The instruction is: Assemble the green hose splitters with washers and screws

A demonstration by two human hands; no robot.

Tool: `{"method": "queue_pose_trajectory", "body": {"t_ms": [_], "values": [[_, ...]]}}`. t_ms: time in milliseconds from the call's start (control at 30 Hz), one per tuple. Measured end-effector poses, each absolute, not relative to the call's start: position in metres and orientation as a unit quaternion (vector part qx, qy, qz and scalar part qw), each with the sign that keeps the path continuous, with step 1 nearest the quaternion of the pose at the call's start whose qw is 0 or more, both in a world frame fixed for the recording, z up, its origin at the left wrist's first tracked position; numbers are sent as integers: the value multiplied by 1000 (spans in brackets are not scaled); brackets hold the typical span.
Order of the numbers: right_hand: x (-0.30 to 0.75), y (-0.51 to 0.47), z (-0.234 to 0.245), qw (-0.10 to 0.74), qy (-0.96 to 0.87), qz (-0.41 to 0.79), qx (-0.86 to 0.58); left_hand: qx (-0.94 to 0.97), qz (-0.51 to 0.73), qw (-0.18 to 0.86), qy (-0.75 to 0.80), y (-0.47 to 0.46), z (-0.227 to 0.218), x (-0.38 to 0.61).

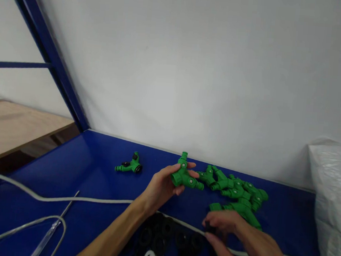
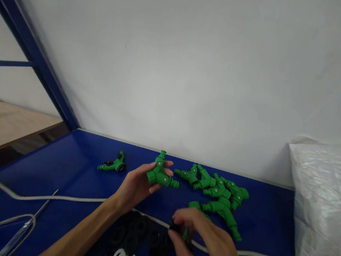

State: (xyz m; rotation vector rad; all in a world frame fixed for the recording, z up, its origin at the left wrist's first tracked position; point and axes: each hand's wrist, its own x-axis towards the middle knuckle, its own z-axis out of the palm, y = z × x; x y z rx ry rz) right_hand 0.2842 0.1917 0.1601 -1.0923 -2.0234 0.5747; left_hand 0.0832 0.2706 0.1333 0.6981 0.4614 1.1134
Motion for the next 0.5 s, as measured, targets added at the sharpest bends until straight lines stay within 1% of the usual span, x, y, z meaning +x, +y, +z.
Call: {"method": "queue_pose_trajectory", "body": {"t_ms": [67, 133, 167, 233, 367, 500], "values": [[274, 210, 173, 423, -736, 282, -448, 349, 501, 762, 217, 271, 131, 84], [265, 225, 178, 486, -663, 346, -453, 361, 494, 758, 224, 272, 130, 84], [261, 231, 177, 504, -637, 371, -451, 364, 491, 759, 226, 272, 129, 84], [258, 237, 171, 513, -612, 404, -447, 366, 485, 761, 227, 272, 130, 84], [263, 238, 157, 501, -575, 461, -453, 380, 476, 759, 230, 270, 131, 86], [268, 234, 152, 528, -505, 543, -414, 397, 462, 760, 228, 267, 130, 87]]}}
